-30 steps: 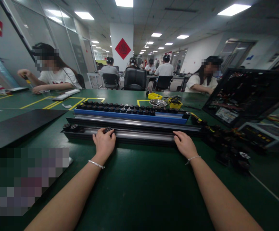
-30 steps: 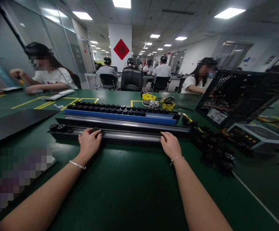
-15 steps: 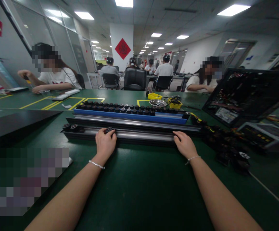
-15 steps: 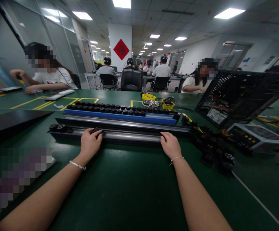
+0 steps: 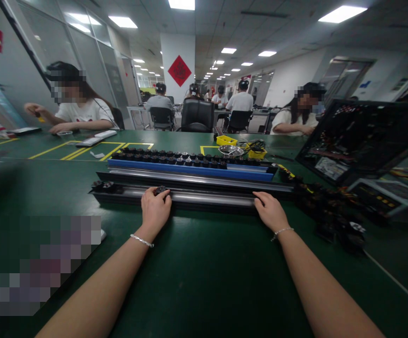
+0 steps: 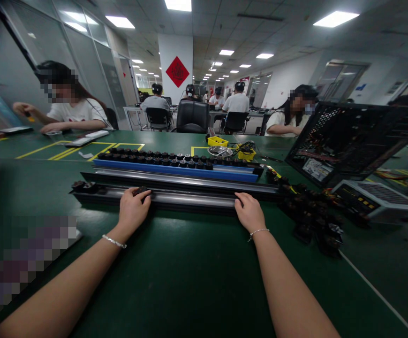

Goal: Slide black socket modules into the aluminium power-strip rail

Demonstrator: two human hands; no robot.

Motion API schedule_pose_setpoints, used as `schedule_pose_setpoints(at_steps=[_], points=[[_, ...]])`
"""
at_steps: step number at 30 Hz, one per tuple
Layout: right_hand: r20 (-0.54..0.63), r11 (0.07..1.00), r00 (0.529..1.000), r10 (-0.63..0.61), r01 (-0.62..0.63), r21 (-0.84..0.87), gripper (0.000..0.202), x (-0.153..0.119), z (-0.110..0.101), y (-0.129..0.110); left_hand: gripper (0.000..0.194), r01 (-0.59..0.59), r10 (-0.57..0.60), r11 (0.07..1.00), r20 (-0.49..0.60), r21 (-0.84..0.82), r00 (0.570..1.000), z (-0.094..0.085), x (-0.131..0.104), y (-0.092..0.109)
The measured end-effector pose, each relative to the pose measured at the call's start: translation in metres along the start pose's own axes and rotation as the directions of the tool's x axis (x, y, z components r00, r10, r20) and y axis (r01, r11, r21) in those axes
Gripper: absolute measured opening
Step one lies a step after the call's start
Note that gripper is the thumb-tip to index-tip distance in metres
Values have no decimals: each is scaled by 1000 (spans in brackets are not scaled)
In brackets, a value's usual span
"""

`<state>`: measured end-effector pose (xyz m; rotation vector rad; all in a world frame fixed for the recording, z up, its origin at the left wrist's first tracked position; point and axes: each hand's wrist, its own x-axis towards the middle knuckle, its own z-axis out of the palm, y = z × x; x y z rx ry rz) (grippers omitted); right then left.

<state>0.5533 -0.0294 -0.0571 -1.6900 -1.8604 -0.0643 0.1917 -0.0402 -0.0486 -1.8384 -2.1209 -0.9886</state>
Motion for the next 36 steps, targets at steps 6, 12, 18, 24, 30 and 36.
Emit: schedule_pose_setpoints(at_steps=[6,12,18,24,30,36], points=[[-22,1000,1000,-13,14,15,39,0,1,0,32,-34,34,999,9,2,999,2,-1,1],[-3,1000,1000,-9,9,-2,40,0,0,-2,32,-60,60,998,10,1,998,3,-2,3],[1,1000,1000,5,-5,3,41,0,0,-2,31,-92,93,995,23,-35,995,2,-4,5],[4,1000,1000,15,-15,12,40,0,-1,-2,30,-93,94,995,26,-35,995,2,-4,5],[-8,1000,1000,0,0,13,40,0,0,-1,30,-109,110,992,9,-59,994,2,-4,4],[-1,1000,1000,-9,9,11,42,1,-1,-2,30,-109,110,990,8,-91,994,2,-3,4]])
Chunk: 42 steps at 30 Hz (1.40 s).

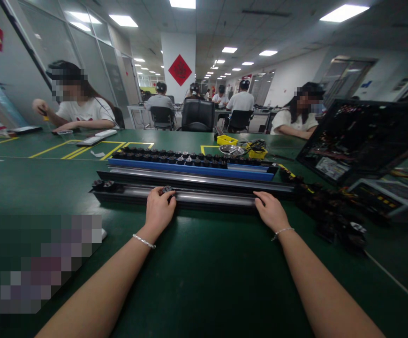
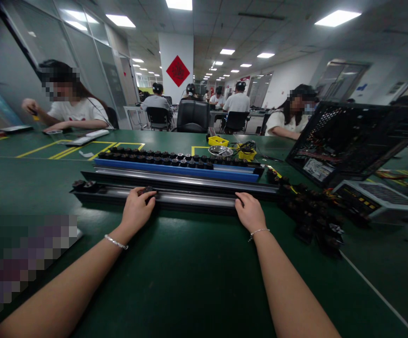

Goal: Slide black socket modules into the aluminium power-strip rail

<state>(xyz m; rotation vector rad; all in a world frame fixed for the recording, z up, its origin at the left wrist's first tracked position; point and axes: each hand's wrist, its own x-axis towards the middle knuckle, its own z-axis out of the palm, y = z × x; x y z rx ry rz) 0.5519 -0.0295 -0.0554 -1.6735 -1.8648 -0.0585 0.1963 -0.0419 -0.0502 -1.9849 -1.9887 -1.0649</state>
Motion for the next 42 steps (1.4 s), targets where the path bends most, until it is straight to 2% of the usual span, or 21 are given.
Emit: schedule_pose_setpoints(at_steps=[13,36,42], points=[[-5,1000,1000,14,-14,-4,41,0,-1,-1,31,-49,49,999,19,-9,999,1,-1,0],[15,1000,1000,18,-18,-11,41,0,-1,-1,30,-55,56,997,32,-50,998,4,-1,-1],[20,1000,1000,23,-23,-9,41,0,-2,-1,25,-128,135,988,68,-92,989,2,-3,2]])
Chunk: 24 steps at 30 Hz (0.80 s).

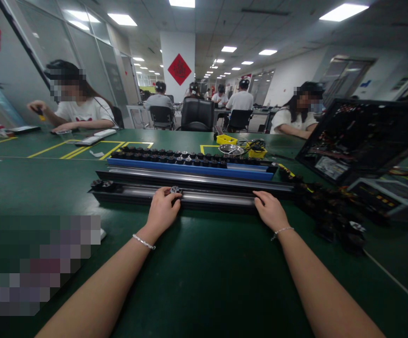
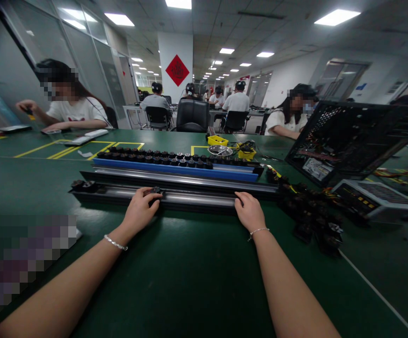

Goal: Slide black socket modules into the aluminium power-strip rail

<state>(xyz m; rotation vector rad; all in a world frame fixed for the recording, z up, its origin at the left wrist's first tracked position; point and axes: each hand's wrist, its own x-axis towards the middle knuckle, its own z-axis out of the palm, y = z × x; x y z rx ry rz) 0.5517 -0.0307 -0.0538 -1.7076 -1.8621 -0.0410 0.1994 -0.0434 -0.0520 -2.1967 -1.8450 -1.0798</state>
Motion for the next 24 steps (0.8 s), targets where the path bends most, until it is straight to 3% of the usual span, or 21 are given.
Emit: schedule_pose_setpoints(at_steps=[7,16,24], points=[[-13,1000,1000,2,-2,6,39,-1,-1,-1,23,35,-34,999,39,-35,999,-5,2,3],[-18,1000,1000,-9,9,24,41,0,1,-1,34,227,-231,966,19,122,973,-15,6,2],[-22,1000,1000,-2,3,20,39,-1,1,0,30,230,-233,971,52,64,971,-13,5,1]])
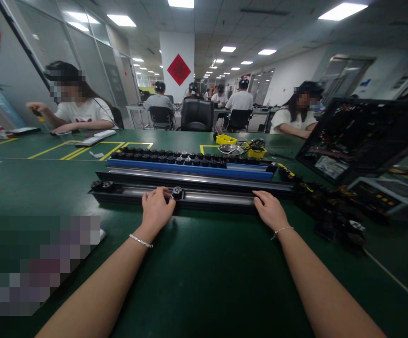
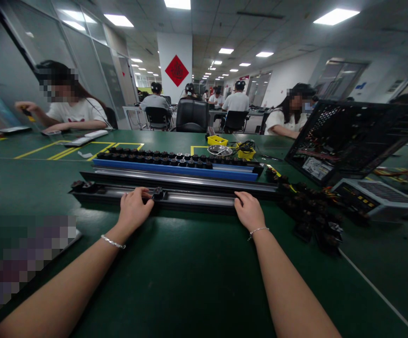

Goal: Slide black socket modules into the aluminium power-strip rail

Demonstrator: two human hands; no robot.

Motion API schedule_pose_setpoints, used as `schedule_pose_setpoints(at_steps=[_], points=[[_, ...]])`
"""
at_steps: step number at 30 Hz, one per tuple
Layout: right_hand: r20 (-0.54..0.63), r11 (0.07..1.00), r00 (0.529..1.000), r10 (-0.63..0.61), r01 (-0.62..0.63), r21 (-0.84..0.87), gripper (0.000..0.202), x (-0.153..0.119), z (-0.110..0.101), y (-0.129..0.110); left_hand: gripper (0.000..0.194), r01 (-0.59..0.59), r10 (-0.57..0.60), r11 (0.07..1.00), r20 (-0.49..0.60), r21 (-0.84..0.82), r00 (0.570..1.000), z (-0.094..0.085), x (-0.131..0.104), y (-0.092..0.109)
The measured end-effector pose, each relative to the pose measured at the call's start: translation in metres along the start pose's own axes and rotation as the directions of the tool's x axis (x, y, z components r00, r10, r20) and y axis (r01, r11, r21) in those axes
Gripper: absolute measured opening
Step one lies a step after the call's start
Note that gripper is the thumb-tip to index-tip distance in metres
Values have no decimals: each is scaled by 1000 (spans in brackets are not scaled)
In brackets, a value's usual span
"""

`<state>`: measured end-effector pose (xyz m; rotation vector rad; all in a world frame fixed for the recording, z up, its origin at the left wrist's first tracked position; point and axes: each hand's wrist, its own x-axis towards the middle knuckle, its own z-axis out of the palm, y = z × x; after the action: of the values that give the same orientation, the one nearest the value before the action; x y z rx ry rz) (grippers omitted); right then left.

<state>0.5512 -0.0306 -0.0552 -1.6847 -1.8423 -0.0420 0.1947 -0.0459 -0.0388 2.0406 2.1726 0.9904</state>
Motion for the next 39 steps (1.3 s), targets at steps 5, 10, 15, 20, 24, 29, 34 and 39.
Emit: schedule_pose_setpoints(at_steps=[5,10,15,20,24,29,34,39], points=[[11,1000,1000,4,-4,-3,39,0,0,1,30,-16,16,1000,17,-16,1000,0,0,1],[3,1000,1000,1,-1,-1,38,0,0,2,30,-34,35,999,15,-22,999,0,-1,2],[22,1000,1000,6,-5,-23,40,0,0,2,31,-45,46,999,24,-27,999,-1,-1,3],[5,1000,1000,-18,18,-9,39,1,0,1,32,-52,53,998,39,-37,998,-1,-1,5],[-10,1000,1000,-23,23,4,38,0,1,2,33,-54,56,998,38,-42,998,-1,-2,6],[-9,1000,1000,-22,22,-5,39,0,2,3,34,-81,83,995,40,-60,996,1,-3,6],[14,1000,1000,1,-1,-19,40,0,1,4,33,-110,113,991,32,-70,993,3,-4,6],[17,1000,1000,7,-6,-20,40,0,0,2,32,-116,120,989,52,-87,991,3,-5,7]])
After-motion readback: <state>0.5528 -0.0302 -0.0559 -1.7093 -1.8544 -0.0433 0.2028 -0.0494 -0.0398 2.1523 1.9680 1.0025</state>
